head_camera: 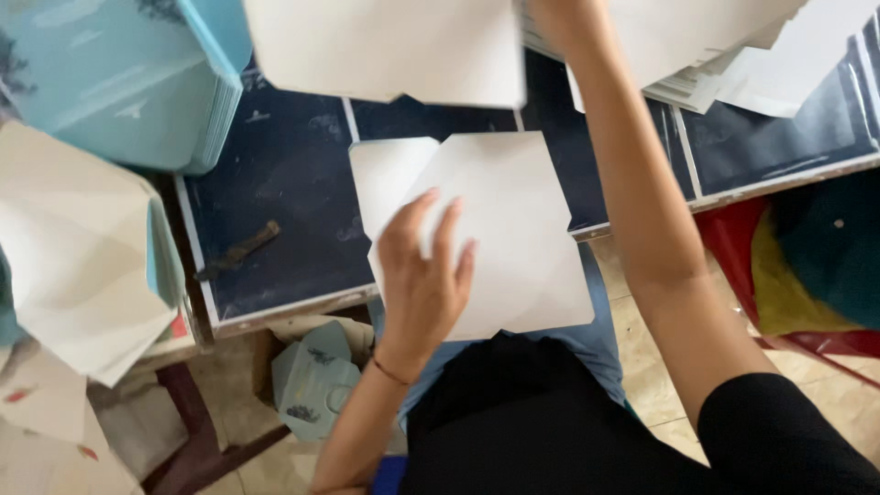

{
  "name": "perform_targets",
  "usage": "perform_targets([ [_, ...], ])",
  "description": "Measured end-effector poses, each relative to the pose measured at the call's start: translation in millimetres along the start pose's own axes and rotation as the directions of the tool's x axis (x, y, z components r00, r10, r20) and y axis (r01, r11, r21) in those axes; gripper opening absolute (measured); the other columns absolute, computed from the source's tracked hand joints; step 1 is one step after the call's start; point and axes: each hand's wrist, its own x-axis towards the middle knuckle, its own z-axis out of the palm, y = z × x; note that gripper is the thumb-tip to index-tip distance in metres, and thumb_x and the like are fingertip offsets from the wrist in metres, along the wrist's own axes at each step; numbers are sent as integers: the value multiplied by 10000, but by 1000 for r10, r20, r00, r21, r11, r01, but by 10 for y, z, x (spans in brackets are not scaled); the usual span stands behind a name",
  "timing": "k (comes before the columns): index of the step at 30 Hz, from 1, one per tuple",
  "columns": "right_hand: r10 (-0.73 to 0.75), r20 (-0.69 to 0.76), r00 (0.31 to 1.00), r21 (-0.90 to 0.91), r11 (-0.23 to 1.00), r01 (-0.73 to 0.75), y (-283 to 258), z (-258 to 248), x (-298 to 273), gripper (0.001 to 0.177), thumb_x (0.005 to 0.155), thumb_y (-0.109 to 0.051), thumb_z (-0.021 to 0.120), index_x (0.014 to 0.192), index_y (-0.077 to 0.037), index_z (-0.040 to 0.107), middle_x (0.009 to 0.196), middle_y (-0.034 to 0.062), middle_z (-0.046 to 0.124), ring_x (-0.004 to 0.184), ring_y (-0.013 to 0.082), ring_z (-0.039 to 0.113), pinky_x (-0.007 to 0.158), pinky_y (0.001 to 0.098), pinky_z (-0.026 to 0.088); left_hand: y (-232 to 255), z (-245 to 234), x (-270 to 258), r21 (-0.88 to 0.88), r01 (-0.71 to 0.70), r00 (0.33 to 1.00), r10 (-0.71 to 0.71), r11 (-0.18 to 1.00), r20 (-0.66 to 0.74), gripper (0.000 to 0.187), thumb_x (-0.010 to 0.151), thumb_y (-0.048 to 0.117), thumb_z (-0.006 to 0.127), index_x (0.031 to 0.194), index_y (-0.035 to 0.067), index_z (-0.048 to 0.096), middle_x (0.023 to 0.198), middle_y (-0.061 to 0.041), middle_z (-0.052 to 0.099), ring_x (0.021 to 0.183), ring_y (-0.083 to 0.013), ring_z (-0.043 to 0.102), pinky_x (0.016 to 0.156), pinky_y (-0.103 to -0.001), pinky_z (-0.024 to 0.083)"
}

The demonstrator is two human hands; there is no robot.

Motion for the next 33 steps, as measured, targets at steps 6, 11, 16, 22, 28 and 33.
perform_targets([
  [6, -138, 509, 850, -576, 679, 455, 247, -426, -775, 308, 867, -167, 910, 1084, 25, 806, 919, 207, 715, 840, 455, 727, 782, 533, 574, 55, 356, -308, 29, 98, 896, -101, 995, 433, 510, 1030, 422, 705, 1518, 290, 635, 1580, -115, 536, 1539, -479, 396, 1201, -706, 318],
  [11, 114, 471, 875, -801, 471, 370, 422, -477, -1249, 705, 800, -347, 935, 1358, 37, 740, 1261, 193, 663, 1131, 395, 729, 908, 430, 640, 4, 517, -466, 45, 125, 863, -131, 991, 488, 402, 1000, 456, 720, 1367, 293, 714, 1540, -58, 561, 1516, -444, 413, 1185, -721, 307],
  [16, 142, 472, 870, -812, 454, 366, 299, -508, -1369, 611, 904, -375, 870, 1375, -8, 743, 1255, 134, 654, 1124, 334, 716, 856, 392, 652, -8, 559, -538, 34, 163, 881, -161, 986, 445, 404, 960, 402, 788, 1347, 314, 710, 1556, -14, 541, 1520, -405, 414, 1196, -708, 307],
  [22, -127, 477, 869, -501, 774, 388, 208, -508, -1410, 517, 880, -140, 900, 1273, -95, 567, 1321, 97, 628, 1247, 399, 669, 971, 511, 595, -13, 542, -544, -1, 230, 850, -200, 973, 488, 473, 1009, 430, 741, 1460, 346, 629, 1608, -2, 502, 1581, -403, 349, 1263, -688, 217],
  [28, -244, 666, 705, -93, 910, 403, -226, -195, -1875, 803, 925, -99, 785, 1468, -17, 199, 1500, 386, 549, 1120, 646, 664, 850, 738, 566, -69, 667, -639, -13, 393, 797, -333, 919, 504, 834, 886, 402, 900, 1508, 118, 422, 1683, -154, 372, 1605, -376, 325, 1359, -548, 208],
  [33, -188, 781, 596, -218, 812, 542, 152, 0, -2203, 1245, 924, -883, 523, 1647, 101, 278, 1785, 306, 234, 1667, 476, 174, 1325, 568, 184, -131, 778, -697, -152, 240, 950, -199, 959, 241, 1078, 1020, 542, 728, 1713, -90, 197, 1775, -292, 282, 1612, -498, 340, 1323, -576, 287],
])
